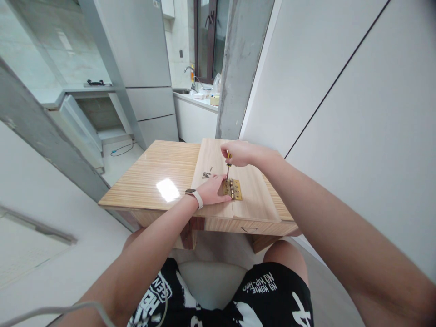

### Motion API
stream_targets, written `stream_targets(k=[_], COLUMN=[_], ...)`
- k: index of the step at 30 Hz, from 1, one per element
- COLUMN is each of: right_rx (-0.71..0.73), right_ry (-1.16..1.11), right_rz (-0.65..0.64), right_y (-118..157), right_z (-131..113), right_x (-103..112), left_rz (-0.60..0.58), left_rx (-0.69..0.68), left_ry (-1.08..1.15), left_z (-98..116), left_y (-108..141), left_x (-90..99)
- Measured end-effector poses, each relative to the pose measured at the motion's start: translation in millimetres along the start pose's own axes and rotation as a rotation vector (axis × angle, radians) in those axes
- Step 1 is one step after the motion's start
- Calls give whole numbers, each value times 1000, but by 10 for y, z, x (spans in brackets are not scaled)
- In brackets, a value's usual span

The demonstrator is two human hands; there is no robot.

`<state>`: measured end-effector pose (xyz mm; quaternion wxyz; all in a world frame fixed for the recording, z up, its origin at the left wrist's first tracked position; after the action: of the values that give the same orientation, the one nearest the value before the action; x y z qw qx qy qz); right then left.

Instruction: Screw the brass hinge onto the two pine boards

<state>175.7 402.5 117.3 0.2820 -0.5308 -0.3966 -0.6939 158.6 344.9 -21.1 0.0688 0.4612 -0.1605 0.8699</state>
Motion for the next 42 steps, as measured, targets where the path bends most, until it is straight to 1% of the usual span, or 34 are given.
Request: stream_targets(k=[7,12,15,18,21,25,29,34,39,42], right_rx=[23,-2,30,64,48,46,17,-15,-76,-68], right_ry=[70,92,62,14,17,45,61,51,29,13], right_rz=[59,99,76,8,-16,20,51,72,106,109], right_y=[65,67,47,42,58,70,79,103,65,48], right_z=[-93,-68,-64,-77,-84,-109,-43,2,18,33], right_x=[54,49,2,-71,-100,-85,-65,-56,-63,-80], left_rz=[-7,-7,-3,-3,2,0,2,2,-11,-13], left_rx=[9,12,13,15,21,34,25,14,20,27], left_ry=[-10,-6,-4,-8,-9,15,25,4,0,8], left_z=[19,26,9,-4,-6,-7,-7,-17,8,16], left_y=[-4,-11,-6,-2,-4,-12,-15,-24,-25,-22], left_x=[5,11,10,2,4,6,-3,-22,-9,-4])
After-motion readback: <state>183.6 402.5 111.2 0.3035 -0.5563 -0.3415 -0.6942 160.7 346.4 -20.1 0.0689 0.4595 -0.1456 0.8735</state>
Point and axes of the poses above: each hand's wrist, its own y-axis away from the middle knuckle, its own x-axis out of the back of the hand, z = x × y, the point moved 10 cm from there along -y, towards the middle knuckle, and after that the axes turned 9 degrees about -z, right-handed, at the moved point
